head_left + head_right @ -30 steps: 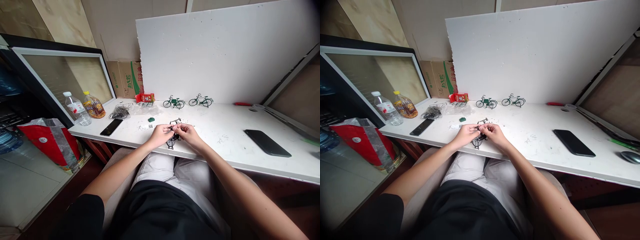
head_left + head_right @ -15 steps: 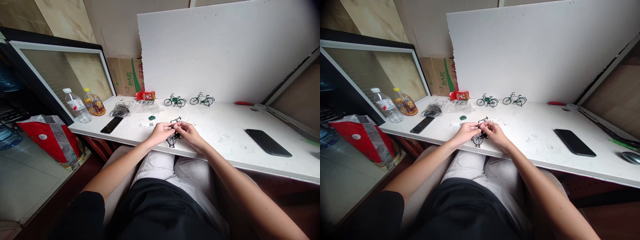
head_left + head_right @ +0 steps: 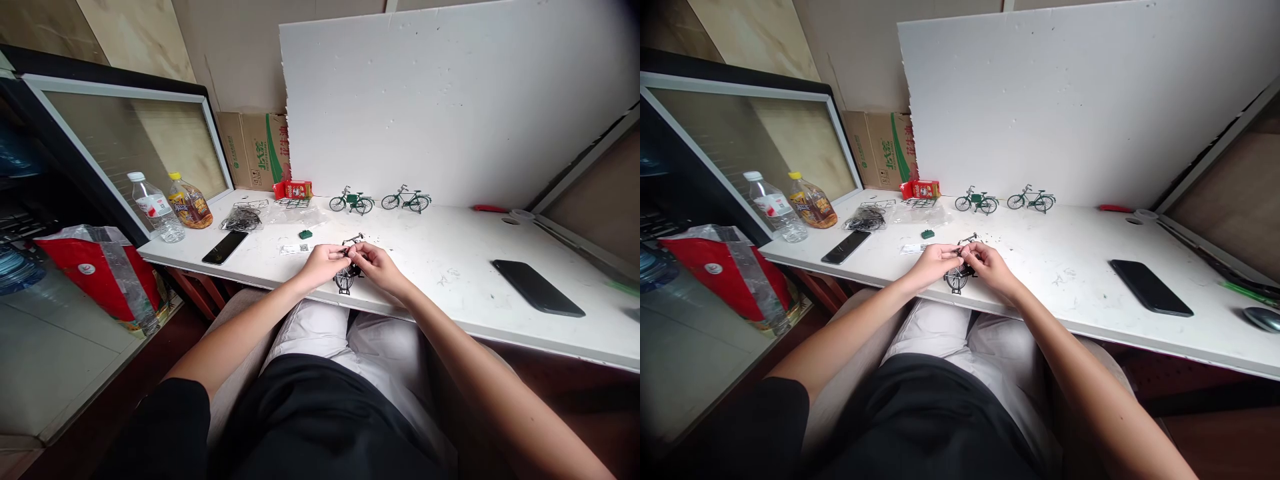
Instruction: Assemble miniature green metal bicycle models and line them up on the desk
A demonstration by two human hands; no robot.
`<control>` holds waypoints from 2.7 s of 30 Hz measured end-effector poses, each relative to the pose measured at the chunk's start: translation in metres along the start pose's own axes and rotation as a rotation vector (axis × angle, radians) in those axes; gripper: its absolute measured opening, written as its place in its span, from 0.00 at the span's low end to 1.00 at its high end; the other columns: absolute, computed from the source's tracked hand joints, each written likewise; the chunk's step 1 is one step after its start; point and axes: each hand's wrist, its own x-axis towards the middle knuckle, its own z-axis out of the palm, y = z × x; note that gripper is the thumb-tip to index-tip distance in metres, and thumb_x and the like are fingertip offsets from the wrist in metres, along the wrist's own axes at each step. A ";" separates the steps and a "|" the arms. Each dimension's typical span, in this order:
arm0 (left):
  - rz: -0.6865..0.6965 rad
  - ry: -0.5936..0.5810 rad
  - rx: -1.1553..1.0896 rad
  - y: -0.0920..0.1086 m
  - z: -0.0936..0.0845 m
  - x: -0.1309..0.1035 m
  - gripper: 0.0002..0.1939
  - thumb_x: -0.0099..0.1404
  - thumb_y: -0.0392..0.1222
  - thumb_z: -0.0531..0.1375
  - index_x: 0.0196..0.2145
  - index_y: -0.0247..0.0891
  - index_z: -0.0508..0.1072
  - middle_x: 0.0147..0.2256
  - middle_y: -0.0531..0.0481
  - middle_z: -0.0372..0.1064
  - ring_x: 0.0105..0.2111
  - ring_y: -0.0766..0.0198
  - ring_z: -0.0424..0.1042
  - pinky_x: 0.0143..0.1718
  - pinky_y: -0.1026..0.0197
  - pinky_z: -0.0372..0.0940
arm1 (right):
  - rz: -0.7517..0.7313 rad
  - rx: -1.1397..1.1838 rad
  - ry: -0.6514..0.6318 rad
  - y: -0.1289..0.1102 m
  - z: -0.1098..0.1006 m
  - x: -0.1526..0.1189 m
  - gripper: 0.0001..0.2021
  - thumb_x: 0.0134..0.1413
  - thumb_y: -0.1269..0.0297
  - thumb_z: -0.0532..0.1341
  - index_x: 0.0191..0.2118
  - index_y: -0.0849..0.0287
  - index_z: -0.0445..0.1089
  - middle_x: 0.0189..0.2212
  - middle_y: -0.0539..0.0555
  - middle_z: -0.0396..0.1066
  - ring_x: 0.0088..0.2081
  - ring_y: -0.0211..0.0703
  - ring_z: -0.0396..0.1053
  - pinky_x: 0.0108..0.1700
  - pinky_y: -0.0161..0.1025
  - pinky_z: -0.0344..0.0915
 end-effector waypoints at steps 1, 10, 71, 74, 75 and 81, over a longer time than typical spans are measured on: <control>0.001 0.013 0.008 0.000 0.000 0.000 0.21 0.61 0.34 0.70 0.52 0.30 0.82 0.52 0.35 0.81 0.50 0.50 0.81 0.58 0.49 0.71 | -0.001 0.009 -0.005 0.001 0.000 0.000 0.20 0.69 0.43 0.60 0.44 0.56 0.74 0.38 0.55 0.74 0.38 0.46 0.68 0.44 0.41 0.65; 0.037 0.019 0.072 -0.003 0.002 -0.001 0.20 0.62 0.34 0.69 0.52 0.30 0.81 0.53 0.34 0.80 0.53 0.49 0.80 0.59 0.49 0.70 | 0.012 0.026 0.028 0.004 0.000 0.000 0.20 0.67 0.42 0.62 0.42 0.55 0.76 0.35 0.54 0.73 0.35 0.45 0.66 0.40 0.41 0.64; -0.009 0.086 -0.211 0.000 0.004 0.001 0.24 0.58 0.38 0.74 0.52 0.30 0.81 0.51 0.35 0.81 0.54 0.48 0.79 0.63 0.46 0.66 | -0.008 0.333 0.110 -0.045 -0.034 0.003 0.29 0.64 0.52 0.68 0.66 0.51 0.64 0.39 0.53 0.80 0.38 0.45 0.78 0.42 0.46 0.78; -0.001 0.114 -0.265 0.004 0.007 -0.001 0.25 0.59 0.38 0.74 0.53 0.30 0.79 0.52 0.33 0.80 0.55 0.47 0.79 0.63 0.45 0.67 | -0.033 0.351 0.230 -0.049 -0.036 0.003 0.29 0.59 0.52 0.74 0.62 0.54 0.70 0.44 0.58 0.83 0.48 0.51 0.82 0.56 0.53 0.77; -0.006 0.118 -0.282 0.004 0.007 -0.002 0.25 0.59 0.38 0.74 0.53 0.29 0.79 0.53 0.32 0.80 0.55 0.47 0.79 0.63 0.45 0.67 | -0.029 0.366 0.262 -0.048 -0.037 0.003 0.27 0.57 0.53 0.75 0.59 0.55 0.73 0.44 0.58 0.84 0.50 0.52 0.82 0.59 0.54 0.76; 0.011 0.140 -0.313 0.009 0.011 -0.003 0.23 0.58 0.38 0.74 0.51 0.29 0.80 0.51 0.34 0.81 0.55 0.47 0.79 0.65 0.44 0.66 | 0.020 0.482 0.247 -0.043 -0.037 0.006 0.16 0.53 0.49 0.76 0.38 0.55 0.76 0.43 0.58 0.85 0.52 0.55 0.82 0.61 0.58 0.75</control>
